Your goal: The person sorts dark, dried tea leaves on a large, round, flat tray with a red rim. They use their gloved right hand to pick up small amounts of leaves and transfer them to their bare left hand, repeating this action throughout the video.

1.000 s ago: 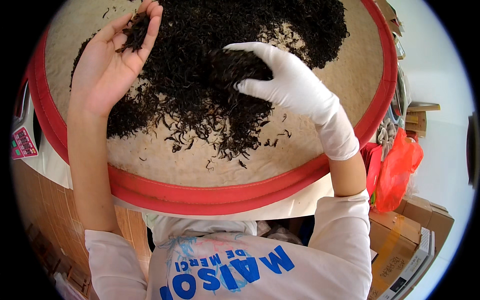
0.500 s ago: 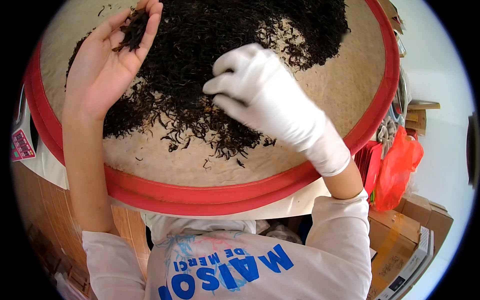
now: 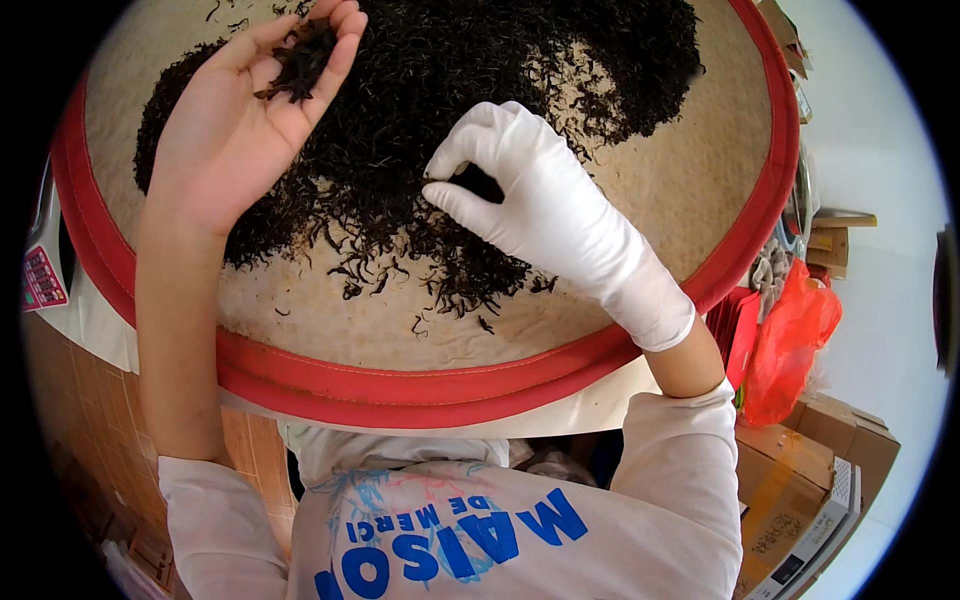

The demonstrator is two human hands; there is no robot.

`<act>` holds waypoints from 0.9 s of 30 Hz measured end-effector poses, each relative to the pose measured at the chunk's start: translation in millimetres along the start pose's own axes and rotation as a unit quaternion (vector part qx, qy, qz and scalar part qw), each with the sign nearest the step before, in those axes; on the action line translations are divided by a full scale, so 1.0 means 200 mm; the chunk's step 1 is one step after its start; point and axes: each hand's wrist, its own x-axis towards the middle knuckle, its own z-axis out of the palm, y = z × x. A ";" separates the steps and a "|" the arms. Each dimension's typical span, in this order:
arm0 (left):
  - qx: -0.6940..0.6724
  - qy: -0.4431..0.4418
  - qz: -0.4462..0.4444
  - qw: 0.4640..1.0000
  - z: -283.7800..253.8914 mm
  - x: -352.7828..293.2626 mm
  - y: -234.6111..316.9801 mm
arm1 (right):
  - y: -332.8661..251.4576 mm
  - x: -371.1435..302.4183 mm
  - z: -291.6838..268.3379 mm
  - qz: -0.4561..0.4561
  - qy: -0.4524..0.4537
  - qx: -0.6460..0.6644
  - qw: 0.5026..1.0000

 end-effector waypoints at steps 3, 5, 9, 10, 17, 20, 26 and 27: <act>0.032 0.037 0.008 0.999 0.04 -0.01 -0.05 | -0.02 0.00 -0.04 0.091 0.003 0.149 0.985; 0.060 0.065 0.007 0.996 0.07 -0.02 -0.09 | -0.04 0.01 -0.08 0.185 -0.031 0.229 0.955; 0.075 0.104 -0.025 0.991 0.10 -0.01 -0.15 | -0.01 0.00 -0.11 0.219 -0.027 0.368 0.903; 0.091 0.097 -0.021 0.991 0.11 -0.02 -0.17 | 0.00 0.00 -0.12 0.221 -0.029 0.381 0.897; 0.120 0.071 -0.103 0.985 0.13 -0.02 -0.26 | 0.00 0.02 -0.11 0.197 0.093 0.353 0.910; 0.132 0.078 -0.120 0.981 0.13 -0.04 -0.31 | -0.02 0.03 -0.08 0.165 0.111 0.330 0.923; 0.101 0.079 -0.132 0.983 0.12 -0.02 -0.30 | 0.01 0.02 -0.21 0.130 0.144 0.151 0.969; 0.097 0.085 -0.124 0.984 0.12 -0.02 -0.29 | 0.02 0.01 -0.25 0.155 0.146 0.119 0.970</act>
